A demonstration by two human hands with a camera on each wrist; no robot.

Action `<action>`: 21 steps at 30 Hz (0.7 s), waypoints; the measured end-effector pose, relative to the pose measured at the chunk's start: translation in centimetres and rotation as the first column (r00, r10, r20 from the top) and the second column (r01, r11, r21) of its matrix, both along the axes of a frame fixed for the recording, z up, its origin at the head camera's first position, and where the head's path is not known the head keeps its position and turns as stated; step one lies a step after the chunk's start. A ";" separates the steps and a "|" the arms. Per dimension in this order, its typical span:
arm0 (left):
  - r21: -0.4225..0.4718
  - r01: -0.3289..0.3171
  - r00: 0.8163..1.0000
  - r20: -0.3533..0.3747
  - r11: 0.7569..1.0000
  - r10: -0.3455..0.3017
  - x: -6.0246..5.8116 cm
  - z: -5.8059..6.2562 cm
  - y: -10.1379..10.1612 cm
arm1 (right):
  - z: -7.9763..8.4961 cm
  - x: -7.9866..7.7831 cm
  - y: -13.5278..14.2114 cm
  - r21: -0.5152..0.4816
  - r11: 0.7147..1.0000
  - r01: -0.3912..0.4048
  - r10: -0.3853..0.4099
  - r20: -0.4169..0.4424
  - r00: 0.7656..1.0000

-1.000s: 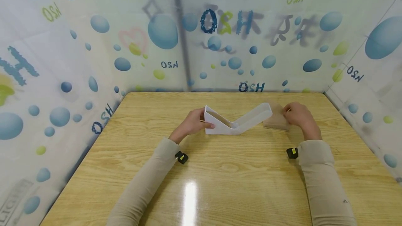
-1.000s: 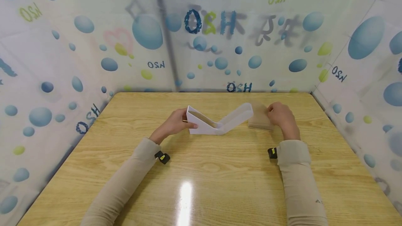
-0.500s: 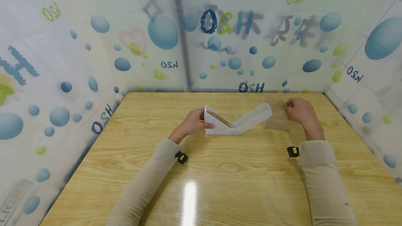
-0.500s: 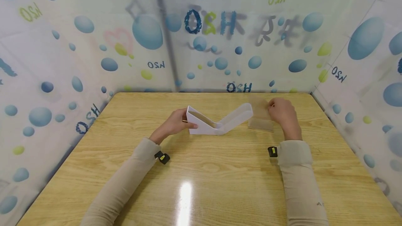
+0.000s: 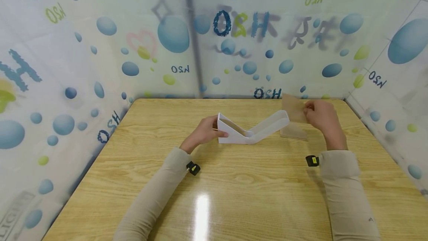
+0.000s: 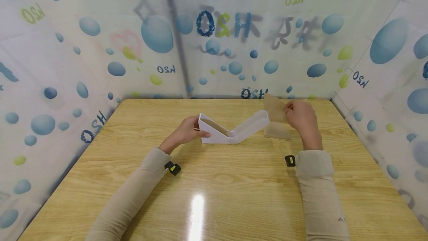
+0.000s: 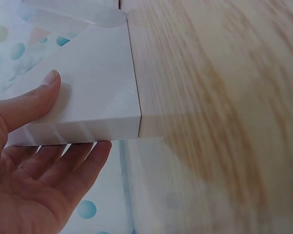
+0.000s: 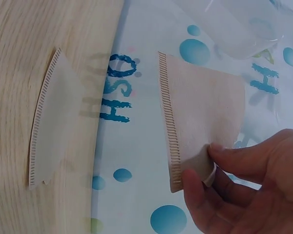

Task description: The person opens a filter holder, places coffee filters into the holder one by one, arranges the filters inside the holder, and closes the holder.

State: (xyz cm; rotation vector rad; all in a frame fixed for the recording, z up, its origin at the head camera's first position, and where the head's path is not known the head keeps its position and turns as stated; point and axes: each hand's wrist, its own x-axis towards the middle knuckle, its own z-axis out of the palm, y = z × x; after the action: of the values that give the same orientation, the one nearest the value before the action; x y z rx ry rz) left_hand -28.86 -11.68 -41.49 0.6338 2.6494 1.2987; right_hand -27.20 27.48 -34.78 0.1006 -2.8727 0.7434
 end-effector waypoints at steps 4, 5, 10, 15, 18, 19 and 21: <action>-0.002 -0.004 1.000 0.003 1.000 0.004 0.0 0.0 0.0 | 0.3 0.2 -0.1 -0.012 1.000 0.003 -0.003 -0.015 1.000; -0.003 -0.004 1.000 0.004 1.000 0.004 0.0 -0.1 0.0 | 0.4 0.3 -0.2 -0.015 1.000 0.003 -0.003 -0.017 1.000; -0.007 -0.007 1.000 0.001 1.000 0.007 0.0 -0.1 0.0 | 0.7 0.5 -0.3 -0.027 1.000 0.000 -0.001 -0.041 0.999; -0.009 -0.003 1.000 -0.005 1.000 0.003 -0.1 -0.1 0.0 | 1.0 0.8 -0.5 -0.035 0.999 -0.005 0.002 -0.080 0.997; -0.010 0.000 1.000 -0.008 1.000 0.000 -0.1 -0.1 0.0 | 1.2 0.9 -0.6 -0.034 0.999 -0.007 0.003 -0.107 0.994; -0.013 0.000 1.000 -0.010 1.000 -0.001 -0.1 -0.1 0.0 | 1.3 0.9 -0.7 -0.035 0.999 -0.006 0.002 -0.113 0.994; -0.015 0.001 1.000 -0.012 1.000 -0.001 -0.1 -0.1 0.0 | 1.4 1.0 -0.8 -0.036 0.999 -0.004 -0.001 -0.125 0.992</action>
State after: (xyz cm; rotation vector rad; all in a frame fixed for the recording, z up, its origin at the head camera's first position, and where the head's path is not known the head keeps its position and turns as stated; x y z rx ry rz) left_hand -28.98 -11.69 -41.60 0.6431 2.6654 1.2777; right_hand -26.19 26.66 -33.35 0.1395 -2.7402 0.7608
